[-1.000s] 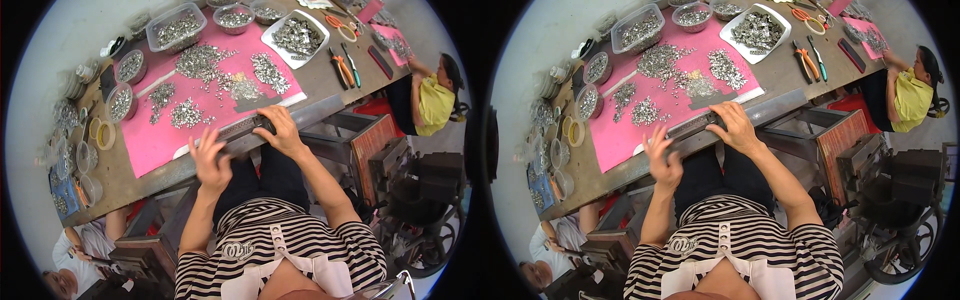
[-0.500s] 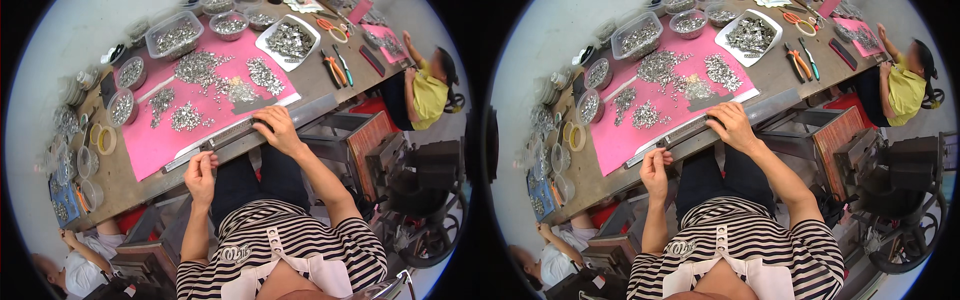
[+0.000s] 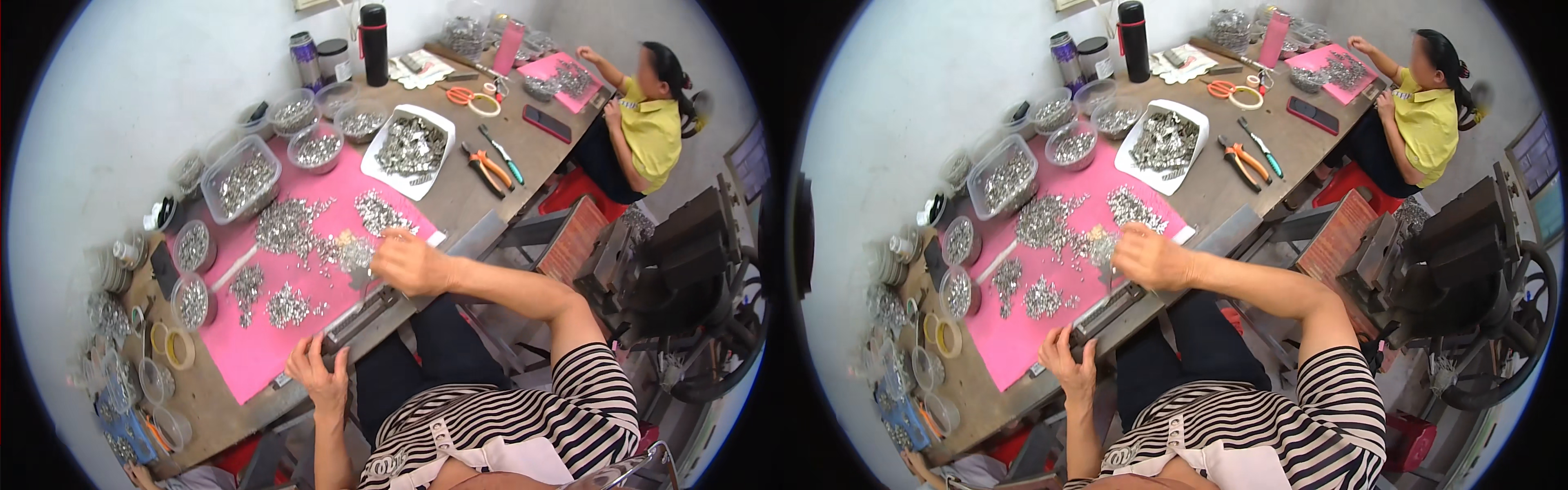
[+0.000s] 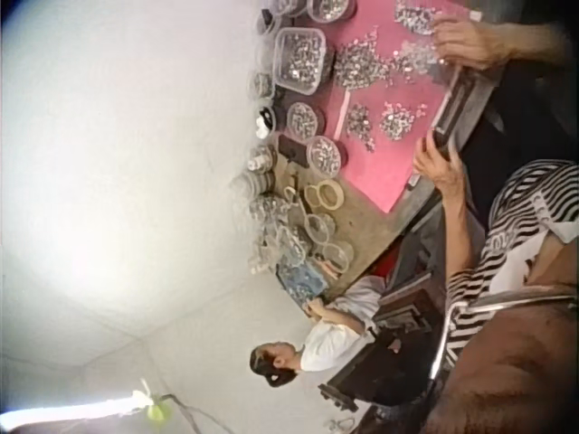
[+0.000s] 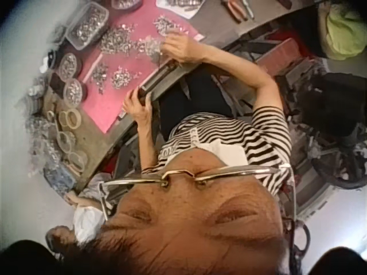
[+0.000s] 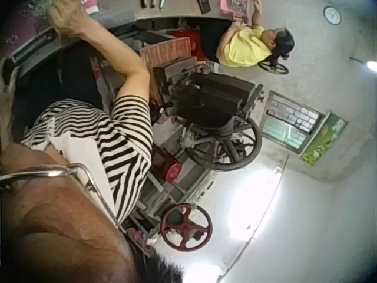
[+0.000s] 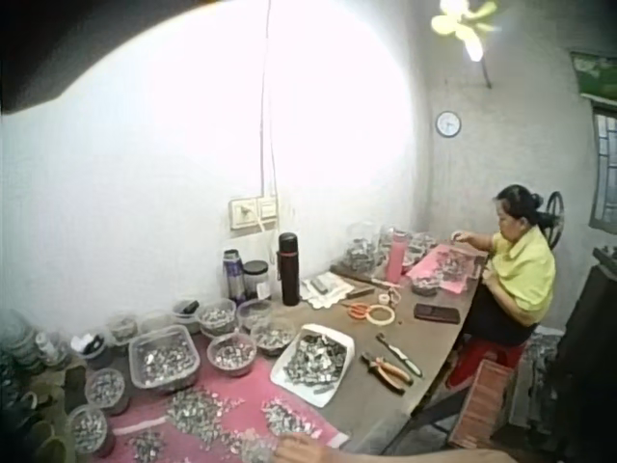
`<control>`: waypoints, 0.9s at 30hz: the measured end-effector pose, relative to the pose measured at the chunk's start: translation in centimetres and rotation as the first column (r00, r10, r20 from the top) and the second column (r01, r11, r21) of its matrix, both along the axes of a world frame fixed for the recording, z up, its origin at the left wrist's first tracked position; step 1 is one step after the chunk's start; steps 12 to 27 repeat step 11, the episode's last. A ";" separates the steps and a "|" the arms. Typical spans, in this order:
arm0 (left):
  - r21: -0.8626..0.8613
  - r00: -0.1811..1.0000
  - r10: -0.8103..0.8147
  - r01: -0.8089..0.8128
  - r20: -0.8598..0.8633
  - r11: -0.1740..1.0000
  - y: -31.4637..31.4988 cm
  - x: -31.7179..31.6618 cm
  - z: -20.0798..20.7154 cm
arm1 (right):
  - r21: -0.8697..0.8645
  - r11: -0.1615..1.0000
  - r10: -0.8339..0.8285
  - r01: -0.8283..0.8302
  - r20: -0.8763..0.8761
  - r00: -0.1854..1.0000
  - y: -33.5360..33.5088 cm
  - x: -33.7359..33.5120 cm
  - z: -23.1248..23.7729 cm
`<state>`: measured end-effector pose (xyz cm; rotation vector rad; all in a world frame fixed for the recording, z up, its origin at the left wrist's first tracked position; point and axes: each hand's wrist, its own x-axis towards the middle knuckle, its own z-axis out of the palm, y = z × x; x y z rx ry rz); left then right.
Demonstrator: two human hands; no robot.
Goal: The person arranges small metal pieces into a metal guide track by hand, places the track into a manual press machine, and turns the wheel of the press.
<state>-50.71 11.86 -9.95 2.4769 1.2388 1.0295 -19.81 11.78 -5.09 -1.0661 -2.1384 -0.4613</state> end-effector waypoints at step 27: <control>0.055 0.998 -0.053 0.055 -0.038 0.997 1.8 -0.8 -1.8 | -0.054 0.628 -0.773 0.776 0.076 0.630 5.3 23.3 5.3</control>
